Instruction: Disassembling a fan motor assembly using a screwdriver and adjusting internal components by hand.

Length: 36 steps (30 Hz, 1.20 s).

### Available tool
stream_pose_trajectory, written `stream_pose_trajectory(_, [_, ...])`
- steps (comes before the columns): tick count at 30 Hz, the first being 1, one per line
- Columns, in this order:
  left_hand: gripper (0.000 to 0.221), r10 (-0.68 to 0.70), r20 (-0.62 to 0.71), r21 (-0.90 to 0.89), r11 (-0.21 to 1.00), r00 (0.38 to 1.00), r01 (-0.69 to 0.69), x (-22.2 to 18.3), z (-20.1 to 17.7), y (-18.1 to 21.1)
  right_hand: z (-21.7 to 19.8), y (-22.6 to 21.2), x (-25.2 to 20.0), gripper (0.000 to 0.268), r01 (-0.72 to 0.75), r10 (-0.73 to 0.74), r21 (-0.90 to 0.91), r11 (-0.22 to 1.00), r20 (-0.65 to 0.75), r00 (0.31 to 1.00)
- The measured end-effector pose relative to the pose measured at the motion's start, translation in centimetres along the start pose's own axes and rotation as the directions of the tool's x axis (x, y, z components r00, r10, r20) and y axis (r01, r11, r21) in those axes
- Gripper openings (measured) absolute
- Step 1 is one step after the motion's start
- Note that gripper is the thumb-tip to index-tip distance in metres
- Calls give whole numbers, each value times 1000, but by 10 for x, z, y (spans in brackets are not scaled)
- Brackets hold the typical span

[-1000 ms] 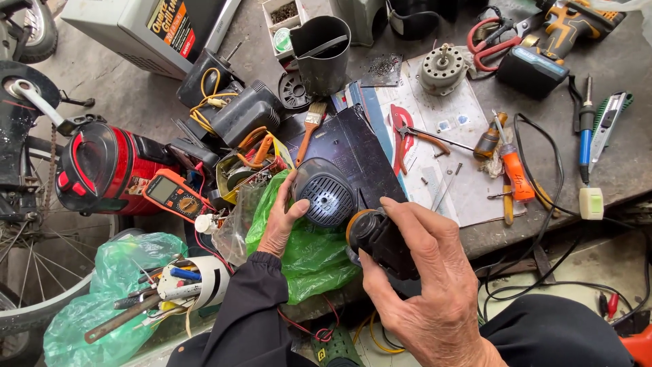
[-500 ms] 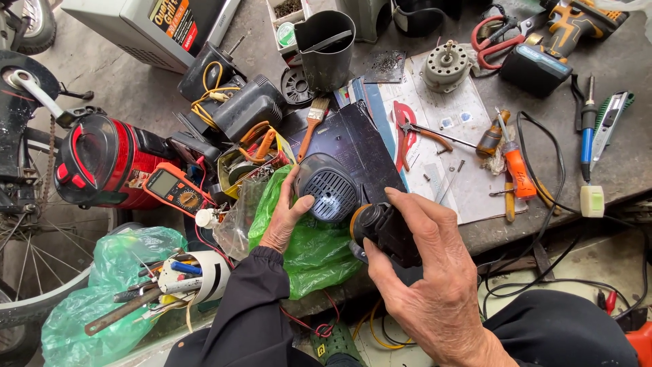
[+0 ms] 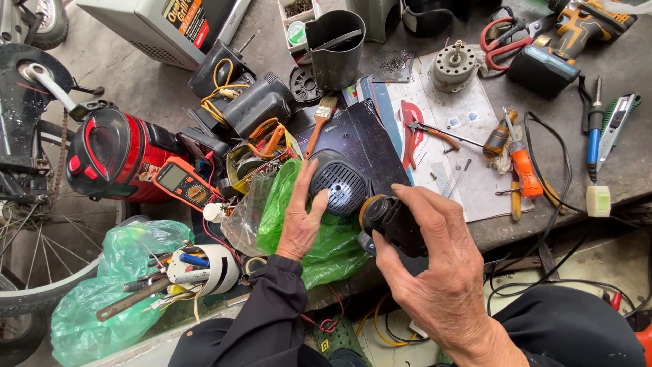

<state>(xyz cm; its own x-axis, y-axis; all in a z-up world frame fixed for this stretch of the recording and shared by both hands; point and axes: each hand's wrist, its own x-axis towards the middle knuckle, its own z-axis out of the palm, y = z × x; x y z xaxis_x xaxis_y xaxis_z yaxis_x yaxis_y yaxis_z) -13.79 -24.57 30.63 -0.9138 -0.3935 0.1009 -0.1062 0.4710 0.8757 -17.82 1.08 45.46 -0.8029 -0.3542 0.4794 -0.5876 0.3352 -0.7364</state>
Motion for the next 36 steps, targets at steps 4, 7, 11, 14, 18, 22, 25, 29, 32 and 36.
stream_pose_trajectory(4, [77,34,30,116,993,999,-37,-1,6,3,-2,1,-1,69,-20,20,7,1000,4,1000])
stream_pose_trajectory(7, [108,190,-18,229,956,982,-181,-1,9,4,-3,2,-2,70,-11,11,10,1000,-9,1000])
stream_pose_trajectory(11, [119,178,-35,306,939,983,-159,-2,15,0,-5,0,-2,69,-10,10,25,1000,-13,1000])
stream_pose_trajectory(14, [116,171,-55,291,945,984,-148,-3,16,2,-4,-1,-2,69,1,-1,29,1000,-9,1000])
stream_pose_trajectory(18, [116,191,-76,293,942,979,-162,-4,19,-2,-4,-1,-3,69,6,-6,23,1000,-10,1000])
stream_pose_trajectory(22, [116,195,-88,287,944,977,-163,-5,20,0,-5,-3,-8,70,52,-51,28,998,-20,998])
stream_pose_trajectory(25, [117,210,-91,302,937,974,-174,-4,21,-1,-6,-4,-11,70,104,-103,13,995,-38,994])
stream_pose_trajectory(29, [115,202,-107,302,940,973,-162,-6,23,-3,-7,-9,-12,69,101,-101,-10,995,-60,993])
stream_pose_trajectory(32, [116,199,-117,296,942,973,-158,-8,25,-4,-7,-11,-14,69,86,-87,-11,996,-53,995])
stream_pose_trajectory(36, [117,198,-131,292,944,971,-153,-8,26,-7,-7,-13,-13,69,73,-74,-16,997,-50,996])
